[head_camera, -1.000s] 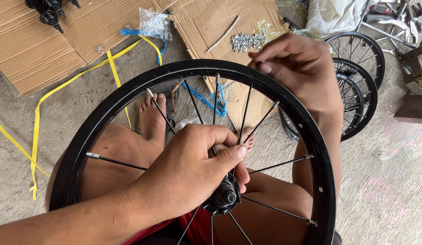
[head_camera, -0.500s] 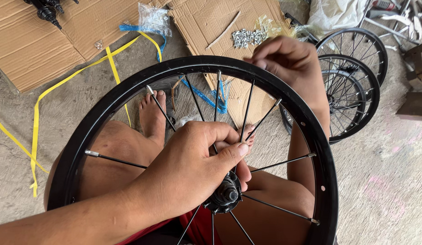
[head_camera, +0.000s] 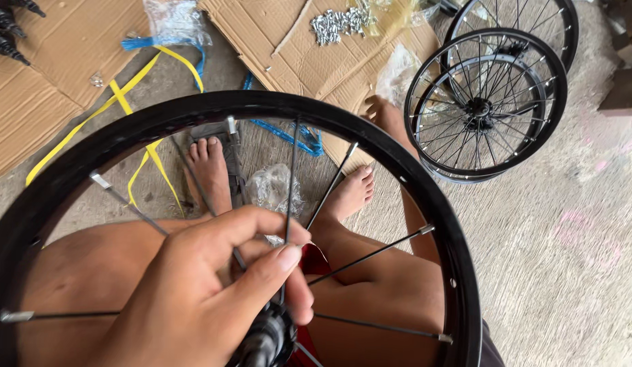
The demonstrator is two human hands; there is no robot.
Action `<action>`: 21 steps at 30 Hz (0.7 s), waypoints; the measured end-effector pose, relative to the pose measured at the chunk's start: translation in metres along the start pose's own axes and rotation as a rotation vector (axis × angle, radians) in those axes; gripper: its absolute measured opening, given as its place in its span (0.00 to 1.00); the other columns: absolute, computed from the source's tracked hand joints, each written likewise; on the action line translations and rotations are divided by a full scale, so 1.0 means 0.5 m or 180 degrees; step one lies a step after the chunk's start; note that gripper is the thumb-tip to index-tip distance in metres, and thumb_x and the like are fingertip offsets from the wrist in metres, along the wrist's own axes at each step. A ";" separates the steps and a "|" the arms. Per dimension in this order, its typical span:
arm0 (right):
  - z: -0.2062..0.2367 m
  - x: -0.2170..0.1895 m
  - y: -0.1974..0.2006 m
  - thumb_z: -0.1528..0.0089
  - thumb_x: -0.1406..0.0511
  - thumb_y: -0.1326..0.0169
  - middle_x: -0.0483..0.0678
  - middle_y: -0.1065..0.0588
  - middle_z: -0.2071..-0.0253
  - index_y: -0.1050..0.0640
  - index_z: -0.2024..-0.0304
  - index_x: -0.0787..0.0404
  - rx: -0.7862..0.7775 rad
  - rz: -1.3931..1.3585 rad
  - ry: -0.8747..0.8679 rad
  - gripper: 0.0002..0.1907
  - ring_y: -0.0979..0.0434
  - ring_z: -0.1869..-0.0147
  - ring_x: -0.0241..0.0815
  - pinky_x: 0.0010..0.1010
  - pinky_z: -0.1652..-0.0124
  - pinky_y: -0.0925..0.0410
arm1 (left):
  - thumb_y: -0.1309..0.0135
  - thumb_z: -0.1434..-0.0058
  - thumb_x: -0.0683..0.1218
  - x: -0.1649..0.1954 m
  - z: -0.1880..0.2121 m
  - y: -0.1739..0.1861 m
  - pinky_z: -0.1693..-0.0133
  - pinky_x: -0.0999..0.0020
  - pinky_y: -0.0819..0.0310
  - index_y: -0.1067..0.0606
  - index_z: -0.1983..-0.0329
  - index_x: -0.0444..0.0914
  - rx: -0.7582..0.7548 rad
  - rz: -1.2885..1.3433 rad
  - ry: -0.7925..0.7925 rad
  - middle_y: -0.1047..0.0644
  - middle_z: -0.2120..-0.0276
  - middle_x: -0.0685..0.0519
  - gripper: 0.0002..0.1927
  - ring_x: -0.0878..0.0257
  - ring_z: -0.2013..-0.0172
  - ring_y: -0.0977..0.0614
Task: The person laces a bicycle wheel by inserting spokes through the hub and rim, then securing them with nipples. The person works on one wheel at a time, rotating it to access different spoke holes.
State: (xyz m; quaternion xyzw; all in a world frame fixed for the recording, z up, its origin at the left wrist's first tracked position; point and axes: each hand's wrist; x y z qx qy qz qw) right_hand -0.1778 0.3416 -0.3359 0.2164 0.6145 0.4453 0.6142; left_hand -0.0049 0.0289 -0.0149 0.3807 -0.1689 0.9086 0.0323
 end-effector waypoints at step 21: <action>-0.117 0.018 -0.055 0.32 0.67 0.46 0.59 0.25 0.59 0.24 0.56 0.63 0.0140 0.1140 0.0184 0.05 0.22 0.63 0.60 0.49 0.65 0.29 | 0.49 0.33 0.40 -0.009 -0.013 0.019 0.73 0.77 0.19 0.46 0.23 0.34 -0.0279 0.0653 -0.0211 0.18 0.75 0.48 0.37 0.68 0.74 0.13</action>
Point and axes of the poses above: each hand's wrist, its own z-axis away from the middle knuckle, its own y-axis out of the back of the hand, x = y × z
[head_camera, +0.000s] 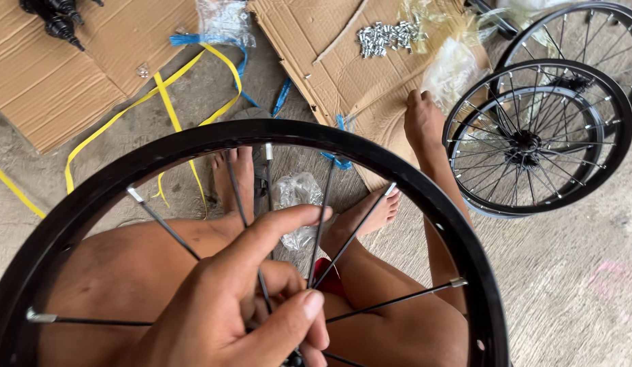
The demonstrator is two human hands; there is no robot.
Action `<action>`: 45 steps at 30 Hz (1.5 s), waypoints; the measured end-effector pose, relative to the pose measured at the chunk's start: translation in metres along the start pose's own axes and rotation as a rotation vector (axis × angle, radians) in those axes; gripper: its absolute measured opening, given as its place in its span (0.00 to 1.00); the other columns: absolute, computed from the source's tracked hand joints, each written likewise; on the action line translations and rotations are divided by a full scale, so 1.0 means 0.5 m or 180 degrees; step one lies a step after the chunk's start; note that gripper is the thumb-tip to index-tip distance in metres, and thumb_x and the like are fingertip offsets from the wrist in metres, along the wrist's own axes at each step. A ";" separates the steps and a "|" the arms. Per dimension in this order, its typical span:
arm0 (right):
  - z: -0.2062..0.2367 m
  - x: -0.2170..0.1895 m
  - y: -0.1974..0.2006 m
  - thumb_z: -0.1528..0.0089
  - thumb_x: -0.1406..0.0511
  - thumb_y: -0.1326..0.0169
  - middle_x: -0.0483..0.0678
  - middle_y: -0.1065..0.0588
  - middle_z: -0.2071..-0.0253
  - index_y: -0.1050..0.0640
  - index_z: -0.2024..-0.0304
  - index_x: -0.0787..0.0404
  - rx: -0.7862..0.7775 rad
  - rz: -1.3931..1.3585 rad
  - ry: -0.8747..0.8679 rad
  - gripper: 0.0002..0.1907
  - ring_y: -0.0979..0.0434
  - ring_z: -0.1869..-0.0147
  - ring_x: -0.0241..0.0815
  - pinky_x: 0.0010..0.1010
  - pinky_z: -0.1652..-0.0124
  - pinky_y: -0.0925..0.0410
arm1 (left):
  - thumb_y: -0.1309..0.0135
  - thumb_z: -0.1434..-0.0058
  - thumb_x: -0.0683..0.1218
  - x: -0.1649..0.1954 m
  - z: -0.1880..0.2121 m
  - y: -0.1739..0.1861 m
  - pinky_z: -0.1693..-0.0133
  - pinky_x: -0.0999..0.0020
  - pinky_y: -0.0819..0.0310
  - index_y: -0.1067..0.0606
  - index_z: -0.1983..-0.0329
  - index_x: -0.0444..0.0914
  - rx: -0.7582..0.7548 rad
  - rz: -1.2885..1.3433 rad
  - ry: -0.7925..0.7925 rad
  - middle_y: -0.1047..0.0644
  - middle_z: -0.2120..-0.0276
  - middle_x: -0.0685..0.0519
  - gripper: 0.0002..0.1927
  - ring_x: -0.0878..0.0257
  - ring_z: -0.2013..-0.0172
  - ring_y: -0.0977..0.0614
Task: The person laces a bicycle wheel by inserting spokes through the hub and rim, then securing them with nipples. The person works on one wheel at a time, rotating it to access different spoke holes.
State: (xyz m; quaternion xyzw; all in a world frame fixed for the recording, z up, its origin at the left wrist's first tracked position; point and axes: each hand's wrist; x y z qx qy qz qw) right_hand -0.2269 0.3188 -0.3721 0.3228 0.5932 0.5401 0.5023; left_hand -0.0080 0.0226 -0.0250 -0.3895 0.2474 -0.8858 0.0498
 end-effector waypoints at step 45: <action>0.036 -0.303 0.462 0.34 0.69 0.36 0.53 0.23 0.63 0.18 0.58 0.70 -0.1686 -0.5016 0.1764 0.07 0.24 0.63 0.35 0.20 0.63 0.30 | 0.51 0.32 0.40 0.019 -0.013 -0.039 0.71 0.76 0.14 0.42 0.24 0.31 0.0232 -0.0323 -0.0491 0.20 0.74 0.53 0.33 0.70 0.73 0.14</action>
Point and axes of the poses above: each hand's wrist, its own z-axis away from the middle knuckle, its own y-axis out of the back of the hand, x = y × z
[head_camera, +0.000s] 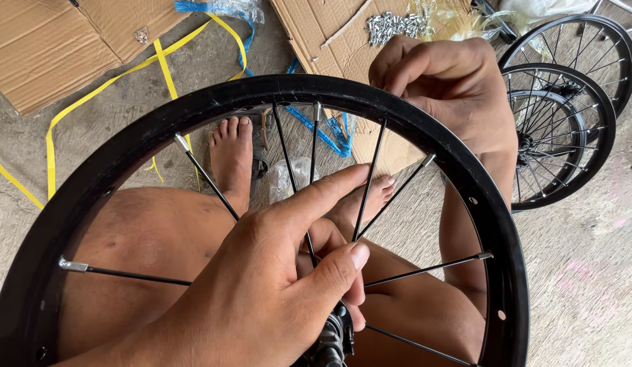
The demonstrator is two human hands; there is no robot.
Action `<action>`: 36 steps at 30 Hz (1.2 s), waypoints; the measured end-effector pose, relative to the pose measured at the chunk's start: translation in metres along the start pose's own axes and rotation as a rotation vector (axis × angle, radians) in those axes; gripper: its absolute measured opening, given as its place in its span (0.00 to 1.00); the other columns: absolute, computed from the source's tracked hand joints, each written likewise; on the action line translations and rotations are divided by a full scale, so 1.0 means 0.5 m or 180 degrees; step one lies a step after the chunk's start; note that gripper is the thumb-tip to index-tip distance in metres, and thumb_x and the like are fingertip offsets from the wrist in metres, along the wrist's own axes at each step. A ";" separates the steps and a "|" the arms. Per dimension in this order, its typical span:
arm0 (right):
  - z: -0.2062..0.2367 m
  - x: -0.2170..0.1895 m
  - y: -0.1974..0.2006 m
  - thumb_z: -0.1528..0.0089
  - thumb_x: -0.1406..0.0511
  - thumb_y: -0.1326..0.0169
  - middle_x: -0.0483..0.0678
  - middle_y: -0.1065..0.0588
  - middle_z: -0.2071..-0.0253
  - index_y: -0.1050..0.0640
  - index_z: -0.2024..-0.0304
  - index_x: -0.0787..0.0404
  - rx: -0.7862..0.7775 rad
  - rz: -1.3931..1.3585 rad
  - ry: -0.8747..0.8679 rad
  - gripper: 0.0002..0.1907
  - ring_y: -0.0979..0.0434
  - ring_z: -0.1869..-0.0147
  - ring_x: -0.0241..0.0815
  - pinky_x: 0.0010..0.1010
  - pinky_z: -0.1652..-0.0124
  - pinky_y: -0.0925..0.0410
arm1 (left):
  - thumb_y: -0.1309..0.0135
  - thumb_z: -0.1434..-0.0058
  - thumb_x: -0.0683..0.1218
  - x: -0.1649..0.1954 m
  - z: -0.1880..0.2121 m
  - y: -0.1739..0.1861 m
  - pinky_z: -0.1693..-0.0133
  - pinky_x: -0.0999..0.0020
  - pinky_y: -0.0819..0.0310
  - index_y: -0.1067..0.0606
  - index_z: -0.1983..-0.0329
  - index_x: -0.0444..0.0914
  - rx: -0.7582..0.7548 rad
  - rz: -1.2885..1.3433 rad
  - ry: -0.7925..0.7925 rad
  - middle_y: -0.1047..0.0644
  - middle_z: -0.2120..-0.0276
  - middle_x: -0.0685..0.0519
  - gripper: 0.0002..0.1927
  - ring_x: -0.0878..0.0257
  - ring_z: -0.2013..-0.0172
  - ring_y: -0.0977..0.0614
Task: The person laces a bicycle wheel by inserting spokes through the hub and rim, then securing them with nipples. The person works on one wheel at a time, rotating it to access different spoke holes.
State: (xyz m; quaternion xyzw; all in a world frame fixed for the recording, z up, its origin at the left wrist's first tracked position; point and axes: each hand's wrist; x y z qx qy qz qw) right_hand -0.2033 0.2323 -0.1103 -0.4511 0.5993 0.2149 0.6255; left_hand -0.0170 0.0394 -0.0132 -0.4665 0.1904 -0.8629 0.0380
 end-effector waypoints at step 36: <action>-0.013 0.029 0.032 0.30 0.67 0.39 0.51 0.25 0.64 0.20 0.59 0.71 -0.0510 -0.0019 0.0079 0.09 0.30 0.67 0.31 0.20 0.68 0.37 | 0.50 0.35 0.42 0.003 -0.005 0.002 0.75 0.81 0.18 0.39 0.26 0.33 0.0113 -0.0347 0.0092 0.18 0.79 0.54 0.33 0.73 0.77 0.15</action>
Point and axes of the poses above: each hand's wrist, its own z-axis away from the middle knuckle, its own y-axis out of the back of the hand, x = y × z
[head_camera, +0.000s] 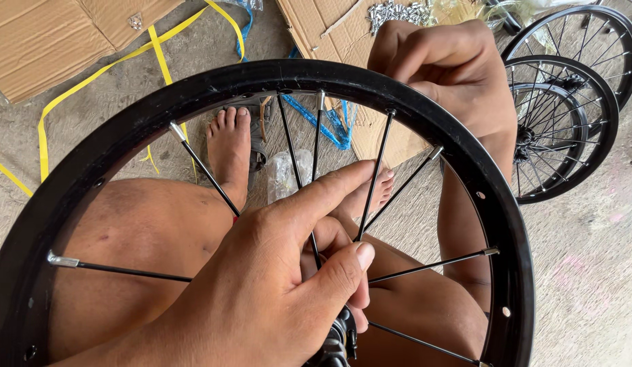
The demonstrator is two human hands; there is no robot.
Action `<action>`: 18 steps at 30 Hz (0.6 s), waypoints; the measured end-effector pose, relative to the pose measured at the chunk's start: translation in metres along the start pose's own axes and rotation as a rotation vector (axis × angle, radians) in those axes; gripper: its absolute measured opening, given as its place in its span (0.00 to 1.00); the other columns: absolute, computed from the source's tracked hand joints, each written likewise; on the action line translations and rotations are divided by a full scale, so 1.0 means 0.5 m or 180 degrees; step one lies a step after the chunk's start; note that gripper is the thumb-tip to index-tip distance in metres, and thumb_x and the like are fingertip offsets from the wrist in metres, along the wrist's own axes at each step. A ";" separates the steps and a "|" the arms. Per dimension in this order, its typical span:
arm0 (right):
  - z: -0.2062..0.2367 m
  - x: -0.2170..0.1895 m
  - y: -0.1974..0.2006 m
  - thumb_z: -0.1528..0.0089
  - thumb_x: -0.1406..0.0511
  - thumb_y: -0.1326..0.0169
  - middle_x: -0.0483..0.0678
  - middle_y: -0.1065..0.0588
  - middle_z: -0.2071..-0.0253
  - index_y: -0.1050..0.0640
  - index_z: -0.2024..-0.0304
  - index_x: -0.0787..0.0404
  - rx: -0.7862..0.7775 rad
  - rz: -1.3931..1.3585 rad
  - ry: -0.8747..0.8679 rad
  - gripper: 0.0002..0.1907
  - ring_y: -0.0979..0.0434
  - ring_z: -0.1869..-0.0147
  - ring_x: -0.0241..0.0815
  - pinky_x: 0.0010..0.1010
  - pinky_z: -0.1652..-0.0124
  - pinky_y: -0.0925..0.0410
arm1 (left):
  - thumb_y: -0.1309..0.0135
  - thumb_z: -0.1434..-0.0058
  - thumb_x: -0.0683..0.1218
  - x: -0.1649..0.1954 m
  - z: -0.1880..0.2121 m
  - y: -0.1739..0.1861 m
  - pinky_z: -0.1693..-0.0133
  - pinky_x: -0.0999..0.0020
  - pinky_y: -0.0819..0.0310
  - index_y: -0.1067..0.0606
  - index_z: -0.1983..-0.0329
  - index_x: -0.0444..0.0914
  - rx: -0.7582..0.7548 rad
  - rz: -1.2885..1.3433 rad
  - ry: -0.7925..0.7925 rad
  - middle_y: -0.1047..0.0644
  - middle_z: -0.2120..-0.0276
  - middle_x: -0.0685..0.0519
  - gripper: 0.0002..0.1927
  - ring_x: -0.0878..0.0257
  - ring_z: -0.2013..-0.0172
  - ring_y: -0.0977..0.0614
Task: The person laces a bicycle wheel by inserting spokes through the hub and rim, then securing them with nipples. The person works on one wheel at a time, rotating it to access different spoke holes.
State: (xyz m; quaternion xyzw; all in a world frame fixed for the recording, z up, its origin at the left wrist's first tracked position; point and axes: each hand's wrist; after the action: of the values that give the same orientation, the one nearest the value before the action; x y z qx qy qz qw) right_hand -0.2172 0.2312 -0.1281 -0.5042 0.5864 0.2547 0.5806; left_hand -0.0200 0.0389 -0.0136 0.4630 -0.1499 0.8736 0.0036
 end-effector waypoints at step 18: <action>-0.012 -0.011 0.004 0.32 0.70 0.38 0.52 0.23 0.64 0.19 0.56 0.70 -0.0039 0.0023 0.0026 0.06 0.26 0.69 0.30 0.17 0.72 0.35 | 0.50 0.34 0.41 -0.001 -0.001 0.001 0.74 0.79 0.16 0.38 0.25 0.33 -0.0014 0.0150 -0.0036 0.19 0.77 0.53 0.33 0.72 0.75 0.15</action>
State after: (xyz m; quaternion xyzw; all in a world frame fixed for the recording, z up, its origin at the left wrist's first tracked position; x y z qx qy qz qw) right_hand -0.2226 0.2284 -0.1224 -0.5066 0.5890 0.2582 0.5742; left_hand -0.0201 0.0387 -0.0143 0.4642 -0.1627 0.8705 -0.0169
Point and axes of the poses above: each hand's wrist, its own z-axis away from the middle knuckle, its own y-axis out of the back of the hand, x = y × z
